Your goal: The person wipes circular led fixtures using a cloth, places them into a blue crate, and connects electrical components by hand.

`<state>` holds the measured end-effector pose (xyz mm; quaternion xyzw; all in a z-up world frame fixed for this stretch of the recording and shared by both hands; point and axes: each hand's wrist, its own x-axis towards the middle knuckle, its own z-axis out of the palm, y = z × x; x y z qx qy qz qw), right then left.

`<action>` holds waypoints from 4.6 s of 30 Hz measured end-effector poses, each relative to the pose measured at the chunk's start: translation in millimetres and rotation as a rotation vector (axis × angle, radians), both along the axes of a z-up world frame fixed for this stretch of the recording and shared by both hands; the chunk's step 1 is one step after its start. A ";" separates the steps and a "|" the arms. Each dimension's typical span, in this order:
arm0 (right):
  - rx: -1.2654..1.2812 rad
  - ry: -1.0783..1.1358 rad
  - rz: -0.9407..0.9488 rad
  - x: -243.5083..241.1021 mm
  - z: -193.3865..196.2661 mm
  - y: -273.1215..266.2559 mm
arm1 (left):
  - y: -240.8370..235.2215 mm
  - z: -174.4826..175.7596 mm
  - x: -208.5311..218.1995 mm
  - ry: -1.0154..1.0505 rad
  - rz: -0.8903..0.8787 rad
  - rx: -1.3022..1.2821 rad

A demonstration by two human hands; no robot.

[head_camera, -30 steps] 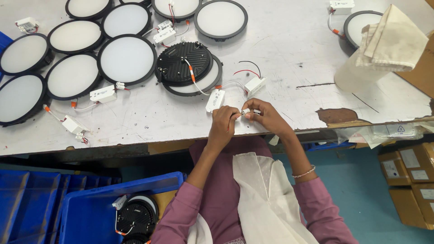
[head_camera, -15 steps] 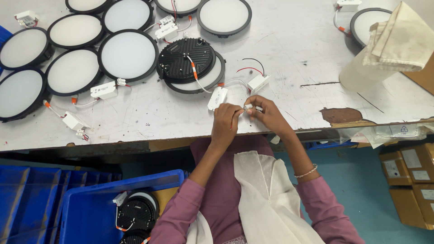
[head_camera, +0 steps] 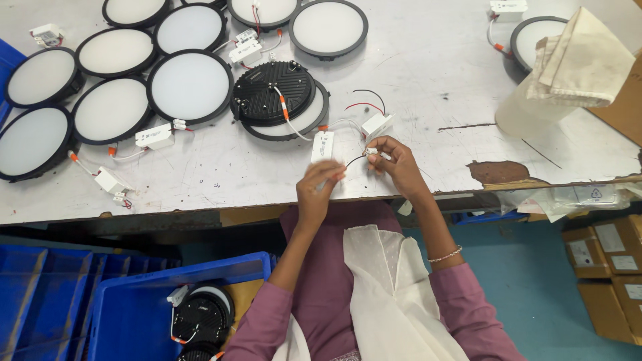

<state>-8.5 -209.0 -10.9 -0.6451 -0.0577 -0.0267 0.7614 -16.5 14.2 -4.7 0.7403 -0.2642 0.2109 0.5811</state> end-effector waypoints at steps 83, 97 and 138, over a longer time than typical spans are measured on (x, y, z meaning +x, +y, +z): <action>0.066 -0.038 -0.447 -17.1 4.3 0.4 | -90.9 20.5 14.4 0.012 0.235 0.642; 0.044 0.000 -0.263 -18.1 -13.0 -26.7 | -90.6 17.0 18.2 0.086 -0.328 0.077; 0.280 0.099 -0.005 -12.1 -1.3 -49.8 | -91.3 -16.8 34.1 0.319 -0.145 -0.100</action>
